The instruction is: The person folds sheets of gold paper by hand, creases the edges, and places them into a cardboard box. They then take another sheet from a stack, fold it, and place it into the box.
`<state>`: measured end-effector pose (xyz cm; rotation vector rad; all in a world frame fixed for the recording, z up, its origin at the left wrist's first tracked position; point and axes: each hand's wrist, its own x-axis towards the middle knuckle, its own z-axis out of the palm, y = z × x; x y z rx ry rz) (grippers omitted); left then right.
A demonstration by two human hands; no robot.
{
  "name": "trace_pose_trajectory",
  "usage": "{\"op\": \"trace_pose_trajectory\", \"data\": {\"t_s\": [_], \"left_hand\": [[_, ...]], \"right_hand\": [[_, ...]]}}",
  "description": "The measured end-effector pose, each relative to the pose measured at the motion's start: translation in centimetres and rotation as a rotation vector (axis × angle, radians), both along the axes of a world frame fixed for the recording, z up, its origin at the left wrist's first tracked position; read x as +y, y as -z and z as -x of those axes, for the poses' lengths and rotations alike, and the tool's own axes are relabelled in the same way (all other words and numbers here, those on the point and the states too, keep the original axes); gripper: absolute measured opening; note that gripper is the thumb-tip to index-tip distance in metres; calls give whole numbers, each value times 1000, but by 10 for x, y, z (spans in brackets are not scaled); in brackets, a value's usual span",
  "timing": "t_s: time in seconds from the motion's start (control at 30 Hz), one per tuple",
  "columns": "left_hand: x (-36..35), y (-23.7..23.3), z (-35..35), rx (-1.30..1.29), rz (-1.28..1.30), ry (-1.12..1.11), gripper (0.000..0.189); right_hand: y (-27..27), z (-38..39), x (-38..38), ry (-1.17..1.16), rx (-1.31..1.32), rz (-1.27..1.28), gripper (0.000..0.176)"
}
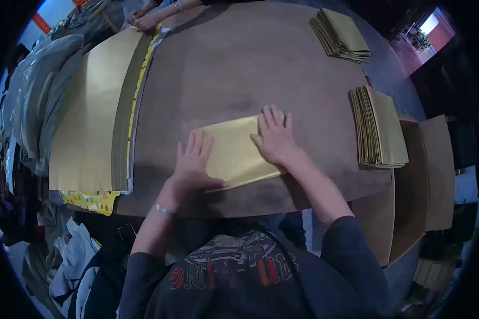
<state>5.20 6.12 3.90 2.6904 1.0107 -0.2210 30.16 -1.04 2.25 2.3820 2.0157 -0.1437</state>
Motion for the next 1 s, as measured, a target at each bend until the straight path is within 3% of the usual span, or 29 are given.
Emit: {"op": "trace_pose_trajectory", "data": {"t_s": [0.07,0.13,0.2,0.27,0.5,0.67,0.73,0.8,0.83,0.9,1.0], "left_hand": [[2,-1,-2,1,26,14,126],[2,-1,-1,29,17,1,125],[5,1,-2,93,3,17,124],[4,-4,-4,133,28,-23,135],[-1,-14,-11,200,25,-38,137],[0,-8,-7,151,-2,-27,133],[-9,-21,-15,193,1,-40,126],[-24,-18,-20,109,21,212,115],[-40,-12,-30,-9,-35,311,100],[-84,11,-62,-270,13,451,94],[-111,22,-95,-279,-15,438,84]], "right_hand": [[15,51,-3,-135,199,-12,66],[22,96,-9,-340,152,-43,63],[28,100,-12,-330,229,-145,62],[32,92,-18,-350,239,-317,56],[31,16,-57,-185,191,-313,53],[16,-39,-73,-9,53,-96,56],[17,-39,-72,4,45,-71,56],[19,-37,-72,23,50,-63,56],[14,-35,-71,33,40,-34,58],[13,-36,-72,31,65,-39,58],[17,-40,-71,39,90,-58,57]]}}
